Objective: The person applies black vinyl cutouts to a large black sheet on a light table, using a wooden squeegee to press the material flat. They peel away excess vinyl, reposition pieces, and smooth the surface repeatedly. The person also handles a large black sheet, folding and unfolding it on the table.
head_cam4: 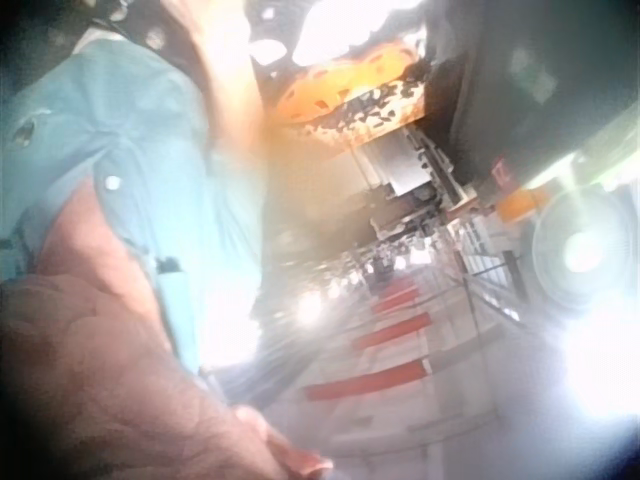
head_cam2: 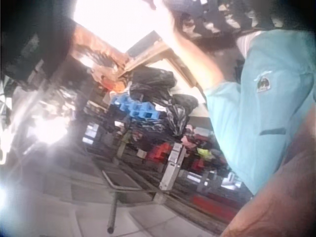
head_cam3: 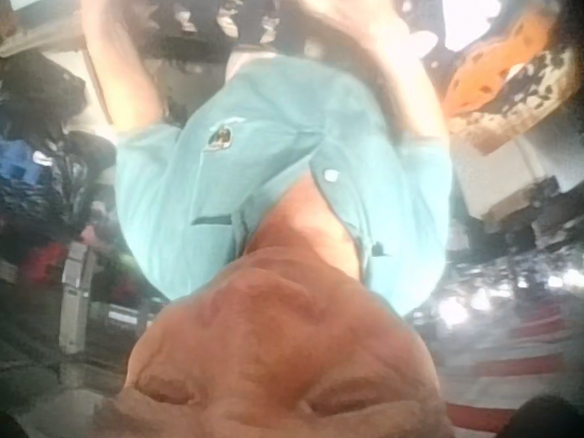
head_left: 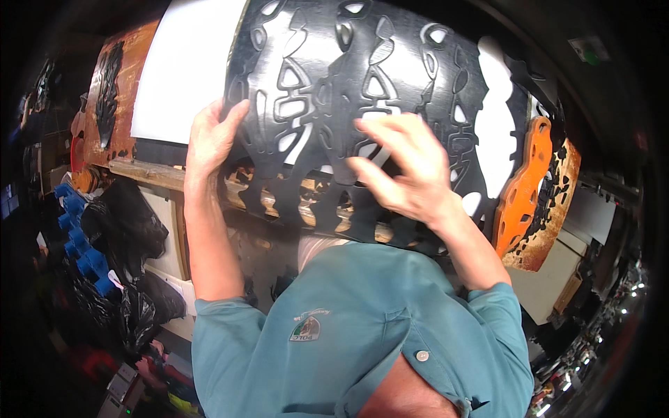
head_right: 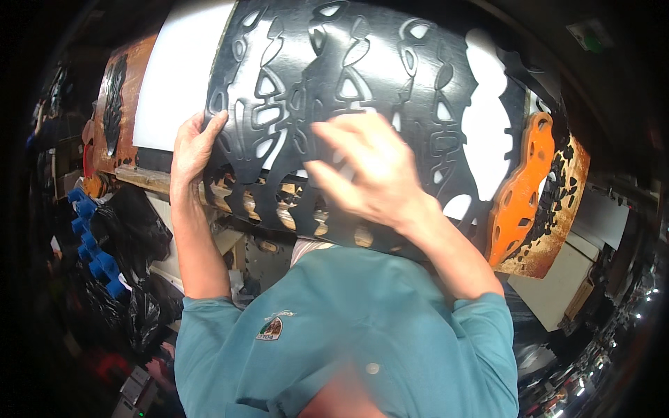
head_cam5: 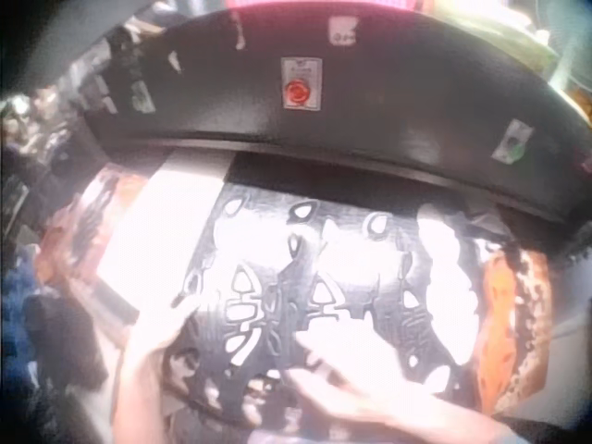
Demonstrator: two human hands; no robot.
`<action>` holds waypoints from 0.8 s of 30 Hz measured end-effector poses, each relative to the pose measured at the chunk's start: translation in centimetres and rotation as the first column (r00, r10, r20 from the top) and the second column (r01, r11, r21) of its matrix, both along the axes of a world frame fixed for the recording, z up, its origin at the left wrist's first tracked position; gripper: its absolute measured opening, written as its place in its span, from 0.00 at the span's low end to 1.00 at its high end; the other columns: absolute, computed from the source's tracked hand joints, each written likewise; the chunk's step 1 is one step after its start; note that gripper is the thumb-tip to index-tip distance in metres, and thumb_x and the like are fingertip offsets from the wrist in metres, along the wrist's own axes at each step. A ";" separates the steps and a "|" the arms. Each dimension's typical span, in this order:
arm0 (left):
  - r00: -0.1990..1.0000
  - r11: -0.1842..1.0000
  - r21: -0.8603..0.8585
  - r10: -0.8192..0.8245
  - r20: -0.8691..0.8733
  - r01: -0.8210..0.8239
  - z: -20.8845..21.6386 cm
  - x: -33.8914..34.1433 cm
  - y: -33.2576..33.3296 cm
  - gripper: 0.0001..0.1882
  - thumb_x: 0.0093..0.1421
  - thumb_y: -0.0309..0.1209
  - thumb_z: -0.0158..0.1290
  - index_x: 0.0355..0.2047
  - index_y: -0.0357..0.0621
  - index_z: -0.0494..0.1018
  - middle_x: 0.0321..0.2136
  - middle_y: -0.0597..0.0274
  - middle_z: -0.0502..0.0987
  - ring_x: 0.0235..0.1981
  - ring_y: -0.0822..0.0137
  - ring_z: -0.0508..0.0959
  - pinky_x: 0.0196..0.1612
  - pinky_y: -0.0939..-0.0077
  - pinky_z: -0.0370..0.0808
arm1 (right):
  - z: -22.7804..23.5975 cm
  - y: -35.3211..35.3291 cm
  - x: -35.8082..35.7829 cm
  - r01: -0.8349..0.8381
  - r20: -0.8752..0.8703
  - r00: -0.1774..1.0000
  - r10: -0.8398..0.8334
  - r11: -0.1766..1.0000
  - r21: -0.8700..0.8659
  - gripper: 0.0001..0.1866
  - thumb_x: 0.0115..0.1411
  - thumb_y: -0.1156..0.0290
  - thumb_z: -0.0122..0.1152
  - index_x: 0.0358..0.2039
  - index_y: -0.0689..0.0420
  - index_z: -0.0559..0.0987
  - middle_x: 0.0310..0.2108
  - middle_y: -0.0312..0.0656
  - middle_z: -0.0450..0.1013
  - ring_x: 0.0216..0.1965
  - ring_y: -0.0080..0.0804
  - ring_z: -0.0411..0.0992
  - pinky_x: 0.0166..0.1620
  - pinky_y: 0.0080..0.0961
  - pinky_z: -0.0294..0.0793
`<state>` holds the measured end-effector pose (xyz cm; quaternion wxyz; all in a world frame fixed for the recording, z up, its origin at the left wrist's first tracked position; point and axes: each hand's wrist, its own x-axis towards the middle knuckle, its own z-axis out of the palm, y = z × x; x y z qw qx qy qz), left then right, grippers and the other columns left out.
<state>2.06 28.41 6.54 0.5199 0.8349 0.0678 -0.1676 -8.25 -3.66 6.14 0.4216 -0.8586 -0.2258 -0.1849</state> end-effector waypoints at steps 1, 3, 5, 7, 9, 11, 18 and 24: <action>0.999 0.994 -0.106 0.000 -0.032 -0.004 -0.2 -0.2 0.2 0.16 0.72 0.36 0.59 0.50 0.33 0.79 0.40 0.62 0.84 0.38 0.75 0.81 0.43 0.77 0.79 | -0.2 2.5 1.2 -0.068 -0.038 0.997 0.067 0.997 -0.027 0.26 0.55 0.65 0.77 0.51 0.64 0.81 0.48 0.49 0.77 0.44 0.46 0.77 0.48 0.38 0.80; 0.993 0.934 -0.358 -0.018 -0.118 -0.026 -0.4 -0.4 0.5 0.15 0.73 0.35 0.58 0.50 0.34 0.79 0.40 0.63 0.84 0.37 0.77 0.81 0.42 0.80 0.79 | -0.8 6.9 3.2 -0.138 0.000 0.990 0.138 0.990 -0.014 0.30 0.55 0.60 0.77 0.53 0.64 0.80 0.48 0.50 0.76 0.46 0.47 0.75 0.50 0.39 0.79; 0.986 0.907 -0.415 -0.005 -0.164 -0.065 -0.4 -0.4 0.8 0.15 0.73 0.36 0.57 0.50 0.35 0.79 0.41 0.64 0.84 0.38 0.78 0.81 0.43 0.80 0.79 | -1.2 9.8 4.0 -0.144 -0.042 0.989 0.142 0.988 -0.061 0.38 0.53 0.54 0.79 0.59 0.64 0.77 0.53 0.53 0.74 0.50 0.51 0.74 0.53 0.43 0.78; 0.987 0.850 -0.523 -0.018 -0.159 -0.069 -0.4 -0.5 1.0 0.15 0.74 0.36 0.57 0.50 0.36 0.79 0.42 0.64 0.84 0.38 0.78 0.82 0.44 0.80 0.79 | -1.7 11.6 4.6 -0.075 -0.015 0.997 0.073 0.989 -0.125 0.37 0.53 0.52 0.78 0.57 0.64 0.77 0.48 0.51 0.73 0.47 0.49 0.73 0.50 0.40 0.74; 0.981 0.829 -0.550 -0.006 -0.195 -0.105 -0.4 -0.5 1.1 0.17 0.74 0.40 0.56 0.49 0.36 0.79 0.38 0.62 0.84 0.37 0.75 0.82 0.42 0.78 0.79 | -2.2 12.3 4.8 -0.023 0.012 1.000 0.024 0.994 -0.105 0.36 0.54 0.54 0.78 0.57 0.63 0.78 0.46 0.49 0.73 0.47 0.47 0.73 0.49 0.39 0.73; 0.974 0.788 -0.603 -0.013 -0.225 -0.129 -0.6 -0.6 1.2 0.19 0.75 0.43 0.55 0.48 0.36 0.79 0.36 0.61 0.84 0.35 0.74 0.82 0.42 0.77 0.80 | -2.7 12.5 4.8 0.003 -0.032 0.999 -0.004 0.999 -0.041 0.32 0.54 0.60 0.78 0.55 0.62 0.79 0.46 0.48 0.74 0.43 0.44 0.74 0.48 0.38 0.73; 0.998 0.997 -0.067 0.044 0.054 -0.040 -0.5 -1.0 0.9 0.18 0.73 0.39 0.57 0.49 0.35 0.79 0.39 0.55 0.84 0.40 0.67 0.83 0.45 0.69 0.81 | -2.6 11.3 5.5 0.008 -0.098 0.995 0.008 0.987 0.160 0.20 0.57 0.72 0.72 0.50 0.64 0.82 0.41 0.50 0.79 0.40 0.45 0.80 0.44 0.35 0.80; 0.954 0.937 -0.317 0.217 0.206 -0.145 2.0 -5.3 -3.0 0.21 0.69 0.28 0.63 0.58 0.32 0.75 0.50 0.53 0.82 0.48 0.71 0.80 0.50 0.72 0.79 | -0.5 9.5 6.1 0.188 -0.406 0.914 0.007 0.878 0.439 0.17 0.65 0.73 0.71 0.53 0.64 0.82 0.45 0.43 0.81 0.43 0.24 0.79 0.47 0.23 0.80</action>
